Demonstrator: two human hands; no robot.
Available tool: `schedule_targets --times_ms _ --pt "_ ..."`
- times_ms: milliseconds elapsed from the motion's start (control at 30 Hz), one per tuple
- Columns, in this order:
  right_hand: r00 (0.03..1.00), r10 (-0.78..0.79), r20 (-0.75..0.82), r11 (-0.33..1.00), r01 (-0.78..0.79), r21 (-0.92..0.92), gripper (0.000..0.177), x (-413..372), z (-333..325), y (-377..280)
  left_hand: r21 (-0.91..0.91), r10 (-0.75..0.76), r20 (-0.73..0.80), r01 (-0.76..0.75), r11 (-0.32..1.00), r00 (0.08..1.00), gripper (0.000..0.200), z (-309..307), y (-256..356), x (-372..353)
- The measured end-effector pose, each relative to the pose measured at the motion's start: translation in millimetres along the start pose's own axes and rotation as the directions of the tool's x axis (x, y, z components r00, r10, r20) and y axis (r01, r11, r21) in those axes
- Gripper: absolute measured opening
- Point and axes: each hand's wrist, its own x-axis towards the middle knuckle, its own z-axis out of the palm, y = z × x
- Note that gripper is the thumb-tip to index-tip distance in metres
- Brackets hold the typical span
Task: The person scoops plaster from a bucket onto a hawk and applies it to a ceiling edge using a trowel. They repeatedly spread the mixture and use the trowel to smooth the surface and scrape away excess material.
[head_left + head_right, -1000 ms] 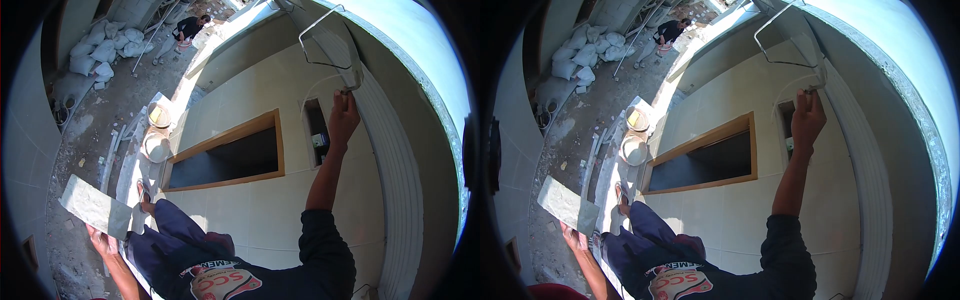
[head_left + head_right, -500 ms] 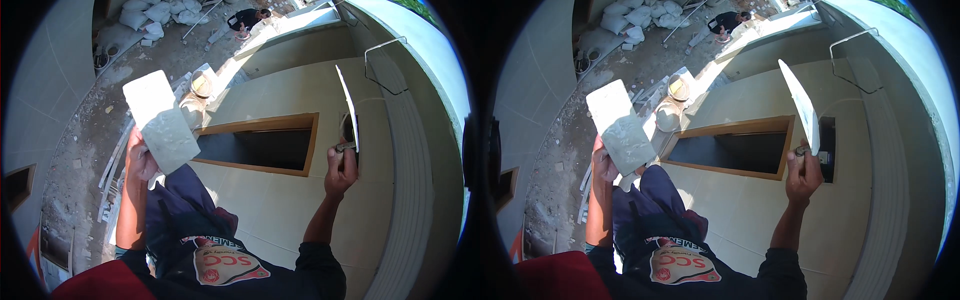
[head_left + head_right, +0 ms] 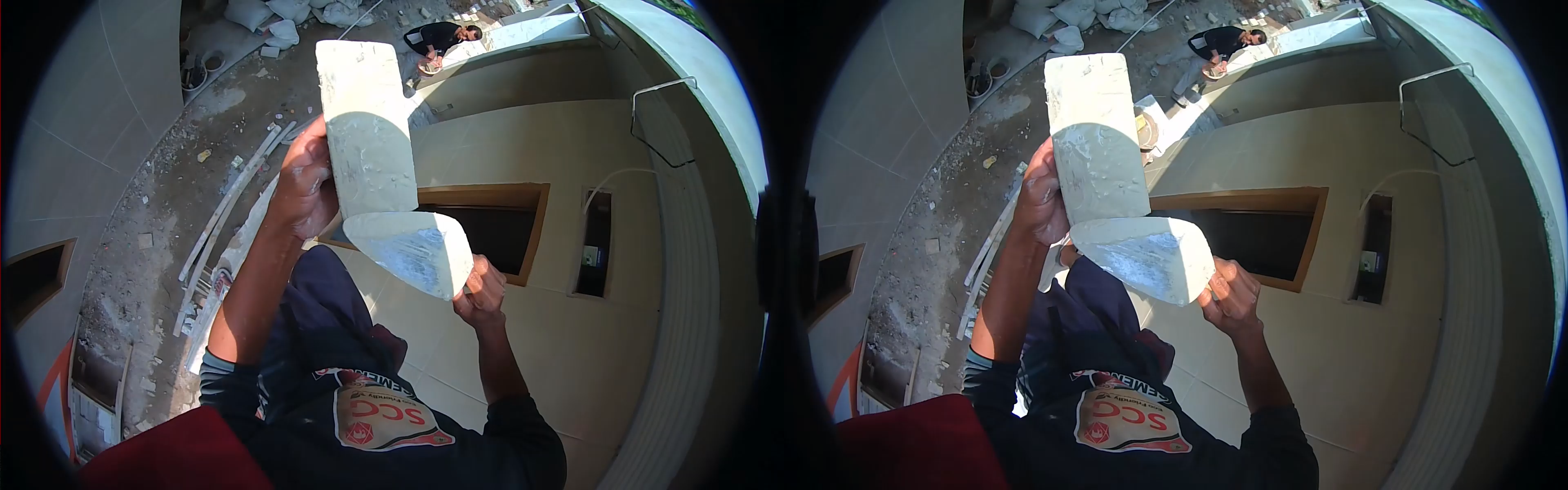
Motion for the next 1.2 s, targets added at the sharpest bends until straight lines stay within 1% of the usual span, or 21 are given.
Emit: schedule_targets --times_ms 33,100,167,233,267,300,367,400,433,467,533,567,633,700,767,800,867,900,967,1100,1200 --pt "1.000 -0.004 -0.003 0.999 0.004 0.046 0.016 1.9 3.4 3.0 0.007 -0.003 0.004 0.003 1.000 1.000 0.062 2.7 -0.3 -0.1" --pt "1.000 0.004 -0.017 1.000 -0.004 0.026 0.016 6.1 11.4 13.8 0.134 0.009 0.069 -0.018 0.991 0.998 0.058 10.6 -3.1 0.4" --pt "1.000 0.015 -0.028 1.000 -0.015 -0.001 0.015 14.1 15.3 22.6 0.165 -0.012 0.120 -0.008 0.986 0.993 0.058 18.3 -7.4 -0.3" --pt "0.986 -0.056 -0.155 0.995 0.043 -0.086 0.018 29.3 19.2 27.8 0.225 -0.050 0.208 0.002 0.974 0.977 0.058 31.6 -9.9 -2.2" --pt "0.971 -0.052 -0.234 0.998 0.042 -0.048 0.021 33.6 20.6 31.4 0.286 -0.103 0.043 0.087 0.954 0.994 0.072 46.7 -9.8 -3.9" --pt "0.968 -0.058 -0.243 0.997 0.045 -0.056 0.021 35.2 19.4 33.5 0.291 -0.103 0.056 0.083 0.953 0.993 0.072 53.6 -11.6 -3.7" --pt "0.945 -0.091 -0.314 0.994 0.067 -0.085 0.022 34.8 13.8 37.4 0.177 -0.123 -0.023 0.125 0.976 0.992 0.073 62.8 -15.4 -2.7" --pt "0.942 -0.096 -0.321 0.993 0.068 -0.095 0.022 31.5 9.1 38.8 0.121 -0.093 0.012 0.091 0.988 0.996 0.071 63.2 -19.6 -0.6" --pt "0.950 -0.045 -0.308 0.998 0.027 -0.061 0.024 25.1 2.4 39.3 0.123 -0.095 0.024 0.092 0.988 0.995 0.071 66.1 -21.9 2.2" --pt "0.956 0.006 -0.293 0.999 -0.015 -0.029 0.026 21.4 -4.6 41.1 0.109 -0.088 -0.039 0.092 0.990 0.995 0.069 69.4 -24.1 5.4" --pt "0.960 -0.010 -0.281 0.996 -0.013 -0.083 0.027 24.8 -22.3 43.1 0.074 -0.074 -0.117 0.083 0.994 0.990 0.067 71.1 -30.0 11.8" --pt "0.965 -0.020 -0.262 0.992 -0.014 -0.126 0.027 24.6 -32.5 44.1 0.071 -0.083 -0.097 0.090 0.993 0.992 0.067 66.4 -34.8 14.8" --pt "0.969 0.007 -0.249 0.990 -0.041 -0.134 0.024 21.2 -51.6 45.4 -0.025 -0.081 0.035 0.082 0.996 0.996 0.061 54.7 -43.5 23.1" --pt "0.954 -0.007 -0.300 0.967 -0.070 -0.246 0.031 23.5 -70.0 45.9 -0.087 -0.098 0.098 0.106 0.990 0.990 0.060 51.7 -53.9 31.4" --pt "0.946 0.032 -0.324 0.953 -0.127 -0.275 0.026 15.1 -84.9 49.4 -0.100 -0.135 0.134 0.149 0.984 0.982 0.060 55.7 -61.5 37.5" --pt "0.923 0.091 -0.373 0.935 -0.208 -0.288 0.024 12.4 -90.4 49.2 -0.106 -0.143 0.160 0.161 0.981 0.977 0.060 54.8 -66.7 40.6" --pt "0.856 0.227 -0.464 0.867 -0.395 -0.303 0.026 3.3 -100.7 51.5 -0.125 -0.216 0.126 0.232 0.965 0.968 0.062 50.9 -80.9 45.4" --pt "0.853 0.227 -0.469 0.861 -0.401 -0.312 0.026 -0.8 -109.2 51.9 -0.128 -0.223 0.136 0.240 0.962 0.965 0.062 50.2 -87.1 46.9" --pt "0.814 0.343 -0.470 0.814 -0.507 -0.285 0.031 -6.4 -125.6 50.5 -0.092 -0.238 0.142 0.252 0.963 0.961 0.063 49.1 -97.5 48.7" --pt "0.788 0.299 -0.539 0.802 -0.513 -0.306 0.030 -0.7 -149.7 55.3 -0.079 -0.290 0.103 0.298 0.951 0.952 0.063 50.3 -112.5 50.9" --pt "0.750 0.326 -0.576 0.790 -0.550 -0.270 0.031 -13.3 -162.3 67.3 -0.099 -0.304 0.092 0.312 0.945 0.948 0.061 44.3 -121.8 50.9"
